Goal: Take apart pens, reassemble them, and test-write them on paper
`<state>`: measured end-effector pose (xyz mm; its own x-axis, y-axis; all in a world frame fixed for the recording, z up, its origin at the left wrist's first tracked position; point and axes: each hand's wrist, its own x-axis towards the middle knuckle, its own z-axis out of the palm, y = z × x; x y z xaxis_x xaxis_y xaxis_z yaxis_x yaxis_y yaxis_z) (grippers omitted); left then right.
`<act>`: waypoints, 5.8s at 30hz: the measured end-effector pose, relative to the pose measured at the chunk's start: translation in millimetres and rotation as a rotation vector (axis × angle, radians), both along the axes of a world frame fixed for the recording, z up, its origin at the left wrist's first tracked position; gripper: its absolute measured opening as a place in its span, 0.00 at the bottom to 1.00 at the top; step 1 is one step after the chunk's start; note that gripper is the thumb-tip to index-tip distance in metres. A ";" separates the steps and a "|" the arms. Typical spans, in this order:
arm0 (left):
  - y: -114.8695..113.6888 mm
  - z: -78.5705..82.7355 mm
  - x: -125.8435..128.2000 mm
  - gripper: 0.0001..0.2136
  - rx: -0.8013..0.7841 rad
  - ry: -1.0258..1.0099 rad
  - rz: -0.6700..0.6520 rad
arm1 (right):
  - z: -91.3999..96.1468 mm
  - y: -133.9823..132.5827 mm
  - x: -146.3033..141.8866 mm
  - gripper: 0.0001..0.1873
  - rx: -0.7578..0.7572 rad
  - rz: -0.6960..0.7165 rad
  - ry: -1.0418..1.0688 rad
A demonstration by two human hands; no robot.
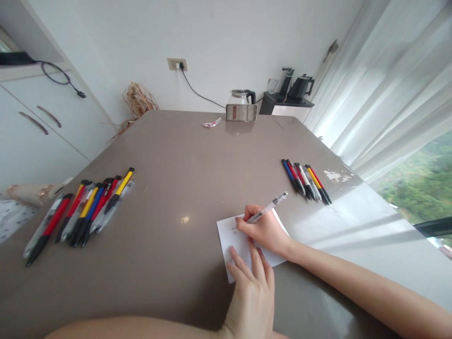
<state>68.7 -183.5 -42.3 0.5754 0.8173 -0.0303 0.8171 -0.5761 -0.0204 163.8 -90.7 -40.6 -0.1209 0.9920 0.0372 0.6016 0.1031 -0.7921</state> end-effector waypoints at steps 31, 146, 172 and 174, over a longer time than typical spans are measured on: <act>-0.3 17.3 4.2 0.53 0.017 0.300 -0.095 | -1.5 0.4 -0.5 0.11 0.037 0.049 -0.033; 2.3 18.0 3.7 0.54 -0.077 0.289 -0.092 | -0.9 -0.2 0.2 0.10 0.012 0.083 -0.020; -6.6 16.8 3.5 0.53 0.021 0.283 -0.030 | 1.1 -1.7 0.2 0.10 0.051 0.012 0.004; -6.8 16.7 3.6 0.54 0.020 0.264 -0.010 | 1.6 -2.3 0.2 0.10 0.060 0.028 -0.018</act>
